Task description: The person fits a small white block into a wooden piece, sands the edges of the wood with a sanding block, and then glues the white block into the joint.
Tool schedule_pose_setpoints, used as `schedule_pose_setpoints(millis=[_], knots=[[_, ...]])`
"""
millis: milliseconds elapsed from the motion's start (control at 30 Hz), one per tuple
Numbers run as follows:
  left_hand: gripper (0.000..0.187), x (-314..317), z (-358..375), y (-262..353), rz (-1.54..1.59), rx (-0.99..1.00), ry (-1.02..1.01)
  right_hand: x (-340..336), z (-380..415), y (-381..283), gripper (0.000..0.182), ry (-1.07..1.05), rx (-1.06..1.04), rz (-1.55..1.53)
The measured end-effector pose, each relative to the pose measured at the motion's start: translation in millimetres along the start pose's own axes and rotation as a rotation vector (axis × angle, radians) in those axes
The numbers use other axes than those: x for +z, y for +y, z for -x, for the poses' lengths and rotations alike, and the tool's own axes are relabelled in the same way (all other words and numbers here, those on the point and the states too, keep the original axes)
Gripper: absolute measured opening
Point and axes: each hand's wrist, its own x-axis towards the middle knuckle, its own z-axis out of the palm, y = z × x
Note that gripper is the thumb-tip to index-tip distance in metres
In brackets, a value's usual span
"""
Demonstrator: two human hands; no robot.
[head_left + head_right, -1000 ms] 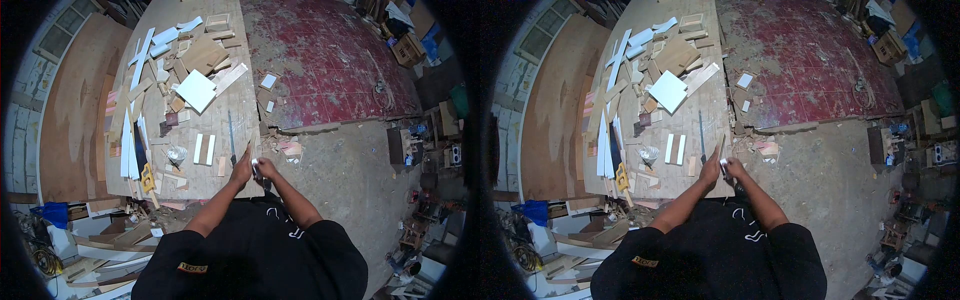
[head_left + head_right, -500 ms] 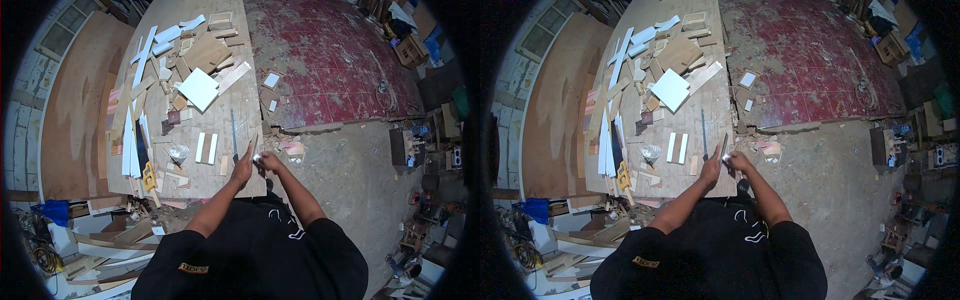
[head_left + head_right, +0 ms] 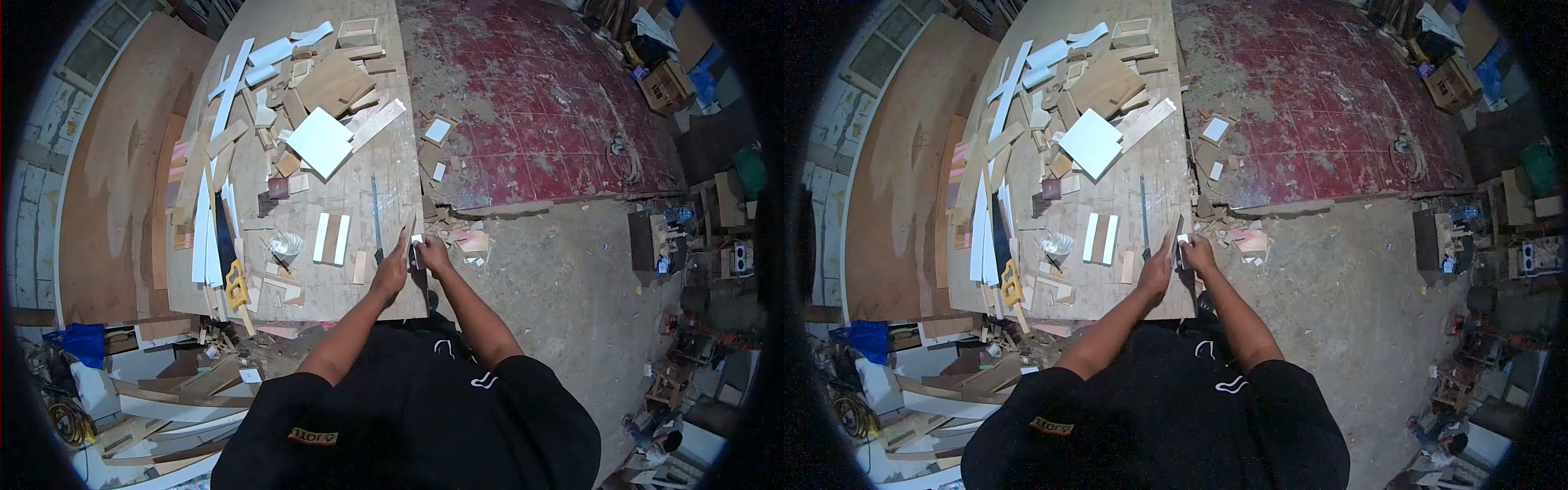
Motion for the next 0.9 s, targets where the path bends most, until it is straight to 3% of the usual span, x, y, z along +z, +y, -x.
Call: schedule_pose_setpoints(millis=[300,367,400,433,467,567,633,700,900], knots=[[0.066,-4,1,2,-0.031,-0.028,-0.005,13,46,10,0.013,-0.103,0.045,0.014],[0.066,-5,2,4,-0.042,-0.037,-0.013,19,45,54,0.012,-0.126,0.038,-0.023],[0.066,-7,2,3,-0.035,-0.033,-0.015,21,45,78,0.011,-0.181,-0.072,0.096],[0.067,-8,2,2,-0.027,-0.029,-0.017,20,53,58,0.01,-0.236,-0.183,0.216],[0.067,-8,1,2,-0.028,-0.026,-0.015,11,67,39,0.009,-0.374,0.128,0.038],[0.067,-7,1,3,-0.056,-0.037,-0.035,3,66,20,0.008,-0.307,0.077,-0.087],[0.067,-1,2,0,-0.059,-0.039,-0.02,2,39,31,0.009,-0.244,0.174,-0.167],[0.067,7,0,-11,-0.046,0.053,0.045,2,15,27,0.011,-0.034,0.233,-0.429],[0.067,1,3,-5,-0.042,0.049,0.027,3,-7,21,0.015,-0.128,0.215,-0.466]])
